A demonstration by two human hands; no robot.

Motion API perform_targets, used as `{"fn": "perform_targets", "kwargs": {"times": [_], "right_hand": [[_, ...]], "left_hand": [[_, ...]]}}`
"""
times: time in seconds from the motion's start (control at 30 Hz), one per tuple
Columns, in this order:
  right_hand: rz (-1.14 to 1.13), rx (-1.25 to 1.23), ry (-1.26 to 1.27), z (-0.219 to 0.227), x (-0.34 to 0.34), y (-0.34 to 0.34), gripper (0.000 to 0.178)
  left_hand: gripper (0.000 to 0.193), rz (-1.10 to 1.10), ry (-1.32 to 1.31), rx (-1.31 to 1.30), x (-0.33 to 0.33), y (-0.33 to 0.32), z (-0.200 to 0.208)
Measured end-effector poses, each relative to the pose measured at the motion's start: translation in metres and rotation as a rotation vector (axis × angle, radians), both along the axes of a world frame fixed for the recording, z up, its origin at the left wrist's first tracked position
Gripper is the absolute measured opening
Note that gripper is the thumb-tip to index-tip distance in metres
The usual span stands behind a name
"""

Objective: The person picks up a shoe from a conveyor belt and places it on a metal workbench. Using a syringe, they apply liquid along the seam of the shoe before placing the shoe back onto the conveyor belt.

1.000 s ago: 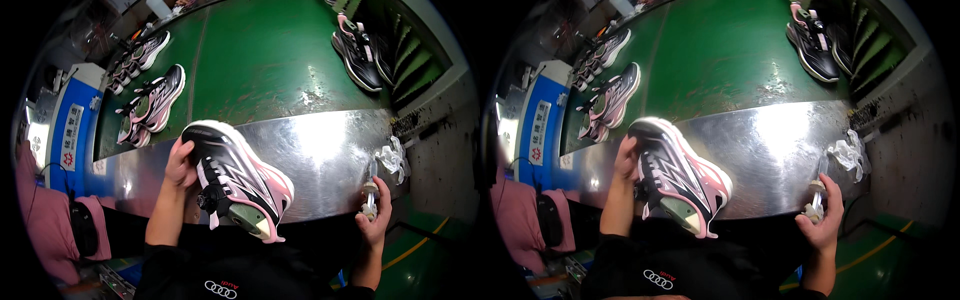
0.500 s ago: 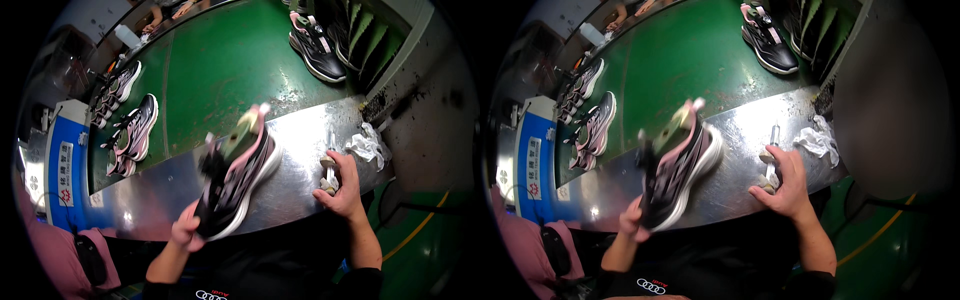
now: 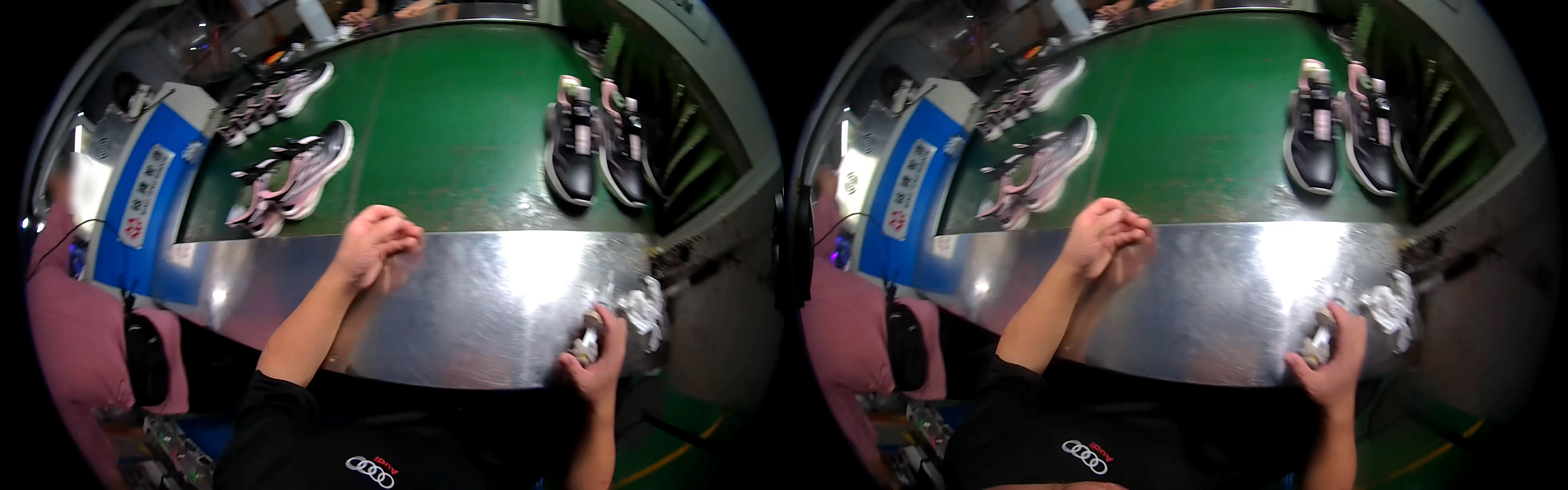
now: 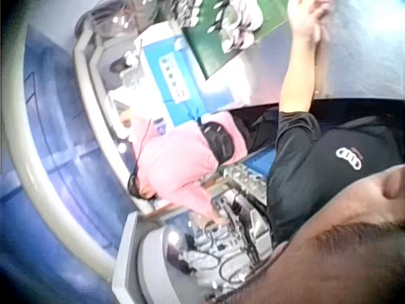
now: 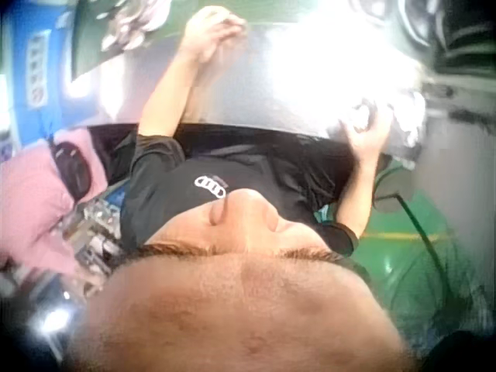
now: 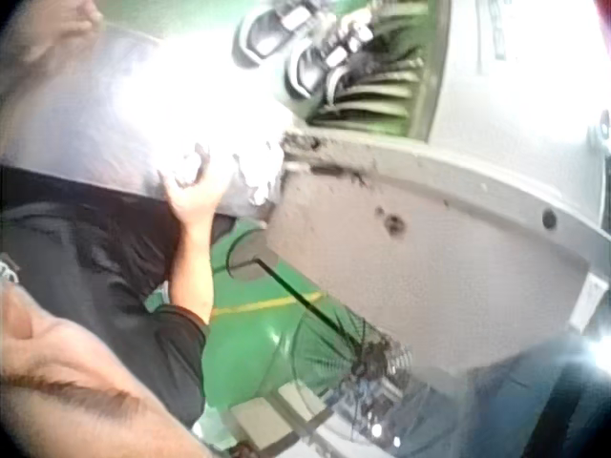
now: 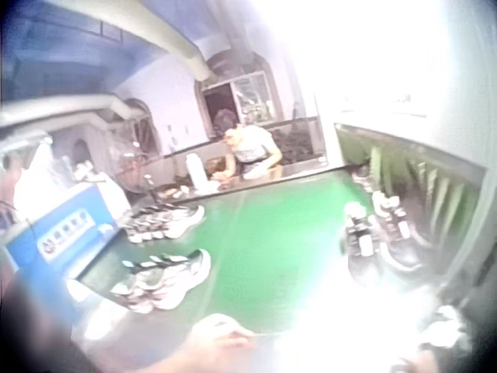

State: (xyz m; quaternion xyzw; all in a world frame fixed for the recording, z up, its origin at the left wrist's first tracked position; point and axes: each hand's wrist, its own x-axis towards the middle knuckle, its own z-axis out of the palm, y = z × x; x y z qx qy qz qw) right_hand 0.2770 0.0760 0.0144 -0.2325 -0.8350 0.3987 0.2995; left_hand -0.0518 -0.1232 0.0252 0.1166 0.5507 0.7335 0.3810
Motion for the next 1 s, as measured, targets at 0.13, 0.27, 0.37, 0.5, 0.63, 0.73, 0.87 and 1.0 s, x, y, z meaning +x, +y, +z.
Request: {"fn": "perform_targets", "kwargs": {"times": [0.13,0.27,0.37,0.5,0.63,0.73,0.87,1.0], "right_hand": [[0.052,0.134,0.046,-0.003,-0.004,-0.002,0.074],[0.071,0.189,0.015,-0.002,-0.009,-0.007,0.074],[0.066,0.193,0.010,-0.001,-0.009,-0.007,0.073],[0.029,0.220,-0.012,0.003,-0.007,-0.005,0.071],[0.032,0.202,-0.039,0.002,-0.009,-0.001,0.071],[0.056,0.286,-0.041,0.003,-0.014,-0.001,0.071],[0.037,0.293,-0.013,0.005,-0.009,-0.002,0.071],[0.022,0.331,-0.020,0.005,-0.002,-0.005,0.071]], "left_hand": [[0.017,0.524,0.275,-0.025,-0.083,-0.135,-0.012],[0.036,0.644,0.455,-0.115,-0.106,-0.154,-0.016],[0.052,0.494,0.629,-0.229,-0.115,-0.124,-0.014],[0.070,0.439,0.664,-0.272,-0.130,-0.087,-0.012],[0.072,0.447,0.715,-0.453,-0.136,-0.077,-0.002],[0.069,0.390,0.711,-0.363,-0.135,-0.105,-0.001],[0.056,0.275,0.657,-0.363,-0.068,-0.136,0.025],[0.081,-0.075,1.177,-0.469,0.014,-0.142,0.029]]}}
